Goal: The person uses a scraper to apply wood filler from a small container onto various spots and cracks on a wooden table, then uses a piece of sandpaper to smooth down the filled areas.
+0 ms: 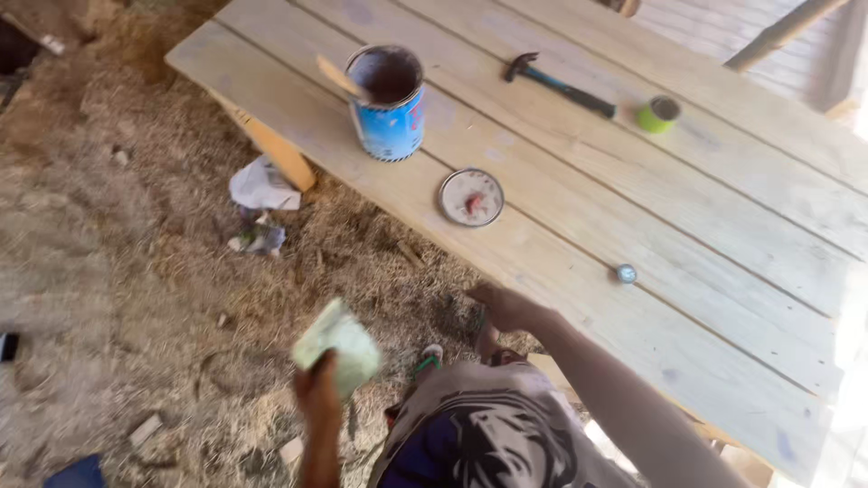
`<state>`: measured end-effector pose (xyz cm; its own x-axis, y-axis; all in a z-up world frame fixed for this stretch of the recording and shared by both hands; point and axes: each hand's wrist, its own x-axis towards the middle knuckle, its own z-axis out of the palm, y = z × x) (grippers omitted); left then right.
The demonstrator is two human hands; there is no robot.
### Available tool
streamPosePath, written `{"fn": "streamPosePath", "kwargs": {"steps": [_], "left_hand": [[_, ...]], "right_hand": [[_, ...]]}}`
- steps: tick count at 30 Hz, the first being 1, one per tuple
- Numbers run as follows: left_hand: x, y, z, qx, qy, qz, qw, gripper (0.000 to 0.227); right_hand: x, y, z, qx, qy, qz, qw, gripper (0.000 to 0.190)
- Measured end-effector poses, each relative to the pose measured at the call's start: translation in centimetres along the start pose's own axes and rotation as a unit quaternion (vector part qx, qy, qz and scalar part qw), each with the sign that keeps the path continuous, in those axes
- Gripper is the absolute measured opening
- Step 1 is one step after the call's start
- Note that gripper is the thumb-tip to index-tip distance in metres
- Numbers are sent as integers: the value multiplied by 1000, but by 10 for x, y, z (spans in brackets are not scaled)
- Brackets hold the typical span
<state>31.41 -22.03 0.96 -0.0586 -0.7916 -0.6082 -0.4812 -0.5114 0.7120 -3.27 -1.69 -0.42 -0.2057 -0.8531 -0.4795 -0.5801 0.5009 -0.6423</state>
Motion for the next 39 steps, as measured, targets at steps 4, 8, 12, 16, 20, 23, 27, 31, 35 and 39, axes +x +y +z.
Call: {"fn": "streamPosePath", "kwargs": {"steps": [4,8,12,16,20,23,27,31,35,39], "left_hand": [[28,-30,-43,-174,22,-55,983,32],[54,-90,-64,-165,17,-51,985,34],[72,-107,-30,161,-19,241,957,40],[65,-65,64,408,-51,578,705,39],[-34,29,165,106,-384,435,808,46],[-94,118,201,-192,-515,166,819,54],[-82,187,193,-398,-450,-114,791,45],[0,193,157,-201,-260,584,742,42],[46,190,111,-288,-280,522,752,75],[15,188,81,-504,-66,16,861,55]], "right_hand": [[-97,100,8,551,153,145,807,48],[-185,139,-33,506,409,397,648,47],[-185,110,-65,628,386,292,610,54],[-144,20,-61,686,317,186,628,61],[-84,-52,-78,663,365,97,646,66],[-53,-70,-89,497,382,-11,779,70],[-41,-36,-94,328,250,3,911,68],[-12,25,-75,307,186,181,916,50],[18,108,-111,521,247,125,808,30],[71,120,-161,682,183,85,703,29]]}}
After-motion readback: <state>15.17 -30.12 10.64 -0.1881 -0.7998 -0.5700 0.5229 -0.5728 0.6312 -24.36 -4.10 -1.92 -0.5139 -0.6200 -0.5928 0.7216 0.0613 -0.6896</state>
